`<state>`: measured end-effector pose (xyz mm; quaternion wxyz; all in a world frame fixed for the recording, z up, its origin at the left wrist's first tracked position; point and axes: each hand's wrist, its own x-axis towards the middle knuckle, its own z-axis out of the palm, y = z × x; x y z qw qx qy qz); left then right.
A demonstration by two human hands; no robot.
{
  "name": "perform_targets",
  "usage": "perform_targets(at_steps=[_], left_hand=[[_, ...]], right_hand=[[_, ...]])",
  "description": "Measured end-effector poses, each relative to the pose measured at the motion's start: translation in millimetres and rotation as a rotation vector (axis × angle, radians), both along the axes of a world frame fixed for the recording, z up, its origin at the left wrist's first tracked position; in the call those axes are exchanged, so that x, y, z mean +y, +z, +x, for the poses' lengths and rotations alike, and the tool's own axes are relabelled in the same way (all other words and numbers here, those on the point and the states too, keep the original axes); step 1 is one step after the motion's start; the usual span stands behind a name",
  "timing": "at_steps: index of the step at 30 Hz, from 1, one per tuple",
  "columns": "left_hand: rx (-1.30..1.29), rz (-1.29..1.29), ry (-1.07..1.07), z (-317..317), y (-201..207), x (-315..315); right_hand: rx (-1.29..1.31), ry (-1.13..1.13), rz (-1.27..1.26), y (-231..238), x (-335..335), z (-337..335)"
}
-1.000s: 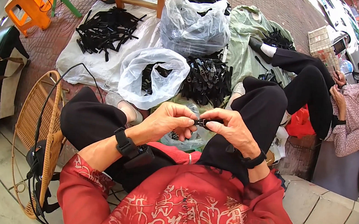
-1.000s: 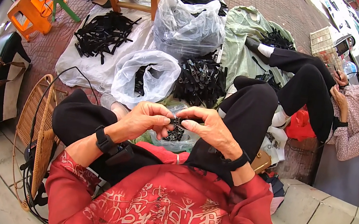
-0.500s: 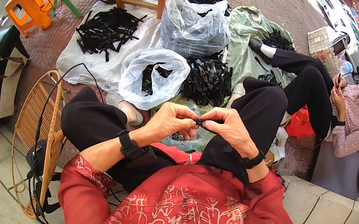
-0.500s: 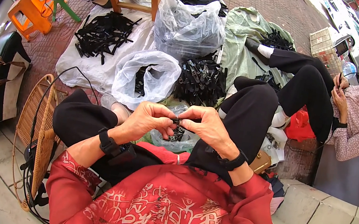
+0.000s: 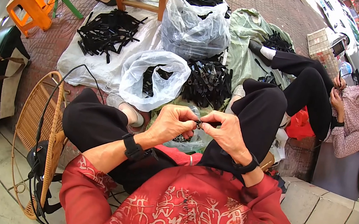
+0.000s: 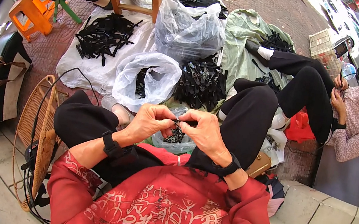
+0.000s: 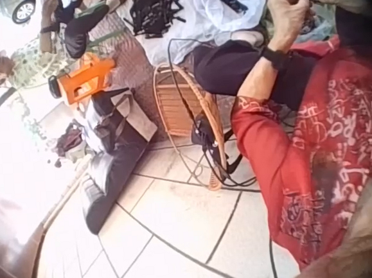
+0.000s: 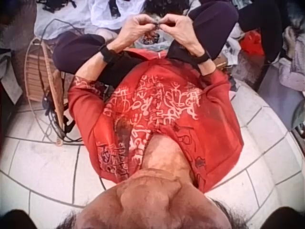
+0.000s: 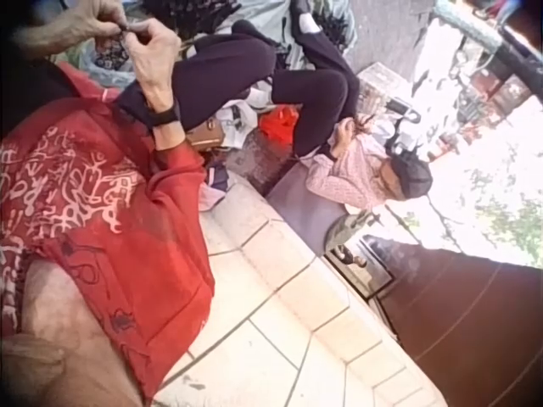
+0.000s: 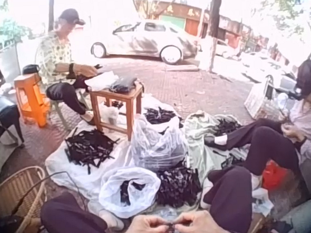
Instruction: Manually sorting and organizing black shoe components on a sidewalk.
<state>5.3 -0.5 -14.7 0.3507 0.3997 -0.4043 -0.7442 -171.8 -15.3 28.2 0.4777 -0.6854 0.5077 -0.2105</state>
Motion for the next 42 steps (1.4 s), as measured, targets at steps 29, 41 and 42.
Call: perform_targets(at_steps=[29, 41, 42], left_hand=[[0.22, -0.077, -0.002, 1.4, 5.2, -10.5], [-0.277, -0.673, 0.152, 0.6, 8.2, -10.4], [-0.302, -0.63, 0.102, 0.3, 10.4, -10.5]], right_hand=[[-0.691, -0.117, 0.453, -25.8, -15.0, -7.7], [-0.371, -0.081, 0.349, -21.0, -3.1, -17.7], [-0.461, -0.021, 0.596, -20.9, -3.4, -19.0]])
